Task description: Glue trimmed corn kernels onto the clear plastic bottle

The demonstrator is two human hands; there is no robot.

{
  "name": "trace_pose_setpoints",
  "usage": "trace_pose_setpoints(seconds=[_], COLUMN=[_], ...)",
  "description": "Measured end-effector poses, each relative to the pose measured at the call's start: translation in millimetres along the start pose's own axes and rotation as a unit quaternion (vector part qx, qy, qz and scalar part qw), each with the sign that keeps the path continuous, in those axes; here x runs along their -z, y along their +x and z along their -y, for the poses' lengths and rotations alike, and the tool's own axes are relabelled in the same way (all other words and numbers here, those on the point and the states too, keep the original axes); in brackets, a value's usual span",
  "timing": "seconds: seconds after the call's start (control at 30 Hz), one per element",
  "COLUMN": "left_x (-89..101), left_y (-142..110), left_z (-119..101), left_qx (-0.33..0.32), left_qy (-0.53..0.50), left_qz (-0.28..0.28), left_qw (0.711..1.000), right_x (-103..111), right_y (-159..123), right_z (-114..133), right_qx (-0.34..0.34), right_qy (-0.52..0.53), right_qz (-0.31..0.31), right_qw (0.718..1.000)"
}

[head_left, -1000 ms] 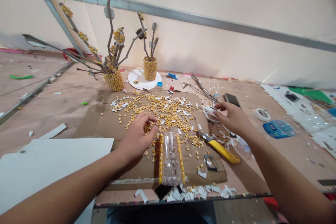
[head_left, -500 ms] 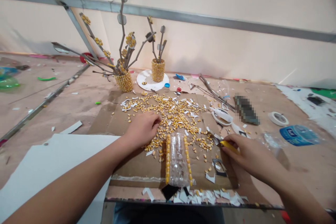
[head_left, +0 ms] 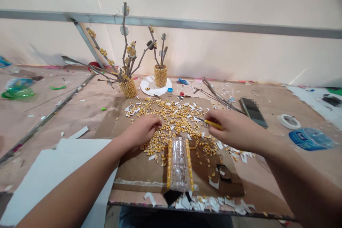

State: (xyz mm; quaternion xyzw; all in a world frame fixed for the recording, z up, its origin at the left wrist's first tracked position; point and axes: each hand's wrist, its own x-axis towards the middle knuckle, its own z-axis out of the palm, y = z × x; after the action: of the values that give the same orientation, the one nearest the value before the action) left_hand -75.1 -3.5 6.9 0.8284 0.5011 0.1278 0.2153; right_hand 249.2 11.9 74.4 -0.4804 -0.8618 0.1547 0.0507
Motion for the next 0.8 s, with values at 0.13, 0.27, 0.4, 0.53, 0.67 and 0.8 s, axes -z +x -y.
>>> trace_pose_setpoints(seconds=[0.13, 0.27, 0.4, 0.53, 0.67, 0.8], left_x=[15.1, 20.3, 23.4, 25.6, 21.8, 19.2], left_y=[-3.0, -6.1, -11.8, -15.6, -13.3, -11.1], left_z=[10.5, 13.2, 4.6, -2.2, -2.5, 1.1], left_qx=[-0.028, -0.038, -0.022, 0.007, 0.013, 0.038], left_qy=[-0.020, 0.013, 0.063, 0.096, 0.080, 0.057], left_qz=[0.028, 0.068, 0.108, 0.114, 0.129, 0.135], left_qw=[0.999, 0.997, 0.992, 0.989, 0.988, 0.989], right_x=[4.6, -2.2, -7.2, -7.4, -10.1, -13.1], right_y=[29.9, 35.7, 32.5, 32.7, 34.4, 35.3], right_z=[22.9, 26.8, 16.6, 8.2, 5.5, 5.2], right_qx=[0.028, 0.027, 0.026, 0.048, 0.055, 0.058], right_qy=[0.000, 0.026, 0.022, 0.024, 0.015, 0.018], right_qz=[0.016, 0.030, 0.054, 0.041, 0.037, 0.042], right_qw=[0.999, 0.999, 0.998, 0.998, 0.998, 0.997])
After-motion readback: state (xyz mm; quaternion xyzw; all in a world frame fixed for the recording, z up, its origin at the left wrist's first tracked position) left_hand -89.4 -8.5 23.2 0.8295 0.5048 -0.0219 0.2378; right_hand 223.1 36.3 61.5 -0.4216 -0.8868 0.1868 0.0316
